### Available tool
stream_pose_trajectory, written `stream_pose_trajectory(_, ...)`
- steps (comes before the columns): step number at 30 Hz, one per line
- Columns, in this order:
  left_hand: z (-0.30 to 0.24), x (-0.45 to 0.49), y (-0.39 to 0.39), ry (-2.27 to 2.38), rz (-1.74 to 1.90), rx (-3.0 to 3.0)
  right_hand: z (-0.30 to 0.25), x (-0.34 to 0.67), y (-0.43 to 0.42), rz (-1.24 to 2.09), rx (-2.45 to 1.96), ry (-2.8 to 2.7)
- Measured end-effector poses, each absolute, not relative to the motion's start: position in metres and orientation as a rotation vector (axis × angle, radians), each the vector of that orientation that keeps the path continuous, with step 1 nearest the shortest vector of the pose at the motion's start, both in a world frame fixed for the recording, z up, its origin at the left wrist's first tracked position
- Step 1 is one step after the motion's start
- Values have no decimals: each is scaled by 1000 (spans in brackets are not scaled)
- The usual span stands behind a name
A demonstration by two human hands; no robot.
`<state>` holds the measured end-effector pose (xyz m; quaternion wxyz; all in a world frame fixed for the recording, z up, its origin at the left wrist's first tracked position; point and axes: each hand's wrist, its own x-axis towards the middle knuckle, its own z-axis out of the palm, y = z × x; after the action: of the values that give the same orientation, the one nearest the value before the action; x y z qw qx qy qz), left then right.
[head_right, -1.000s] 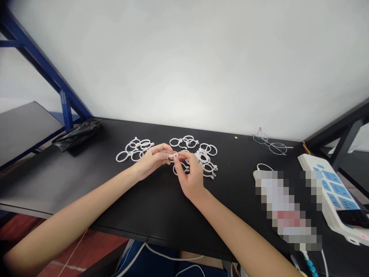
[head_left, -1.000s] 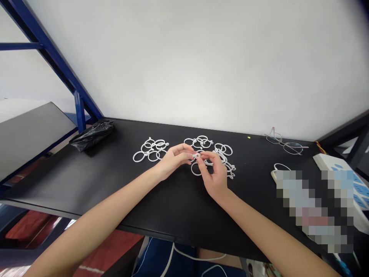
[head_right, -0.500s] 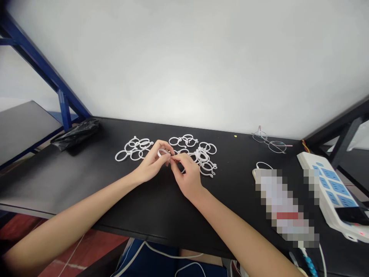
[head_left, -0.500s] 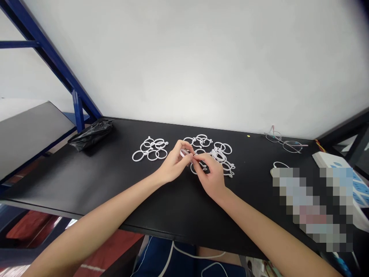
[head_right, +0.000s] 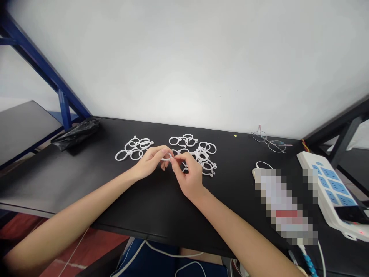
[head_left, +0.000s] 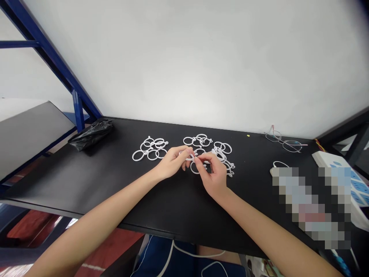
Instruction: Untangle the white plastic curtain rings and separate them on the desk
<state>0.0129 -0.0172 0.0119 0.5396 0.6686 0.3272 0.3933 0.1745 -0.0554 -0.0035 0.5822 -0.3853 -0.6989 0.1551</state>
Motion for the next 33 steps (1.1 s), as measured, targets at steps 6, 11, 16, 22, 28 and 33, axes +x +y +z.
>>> stream_pose_trajectory(6,10,18,-19,695,931,1484,-4,175,-58,414,-926,-1782)
stream_pose_trajectory(11,11,20,-24,644,933,1439,-7,175,-60,474,-861,-1790)
stream_pose_trajectory(16,11,22,-27,609,936,1390,-9,175,-61,547,-816,-1765)
stream_pose_trajectory(22,10,21,-25,606,940,1373,-11,175,-59,571,-827,-1775)
stream_pose_trajectory(28,8,22,-21,733,926,1358,-11,177,-56,511,-925,-1762)
stream_pose_trajectory(33,7,19,-10,902,916,984,-7,175,-55,394,-947,-1749)
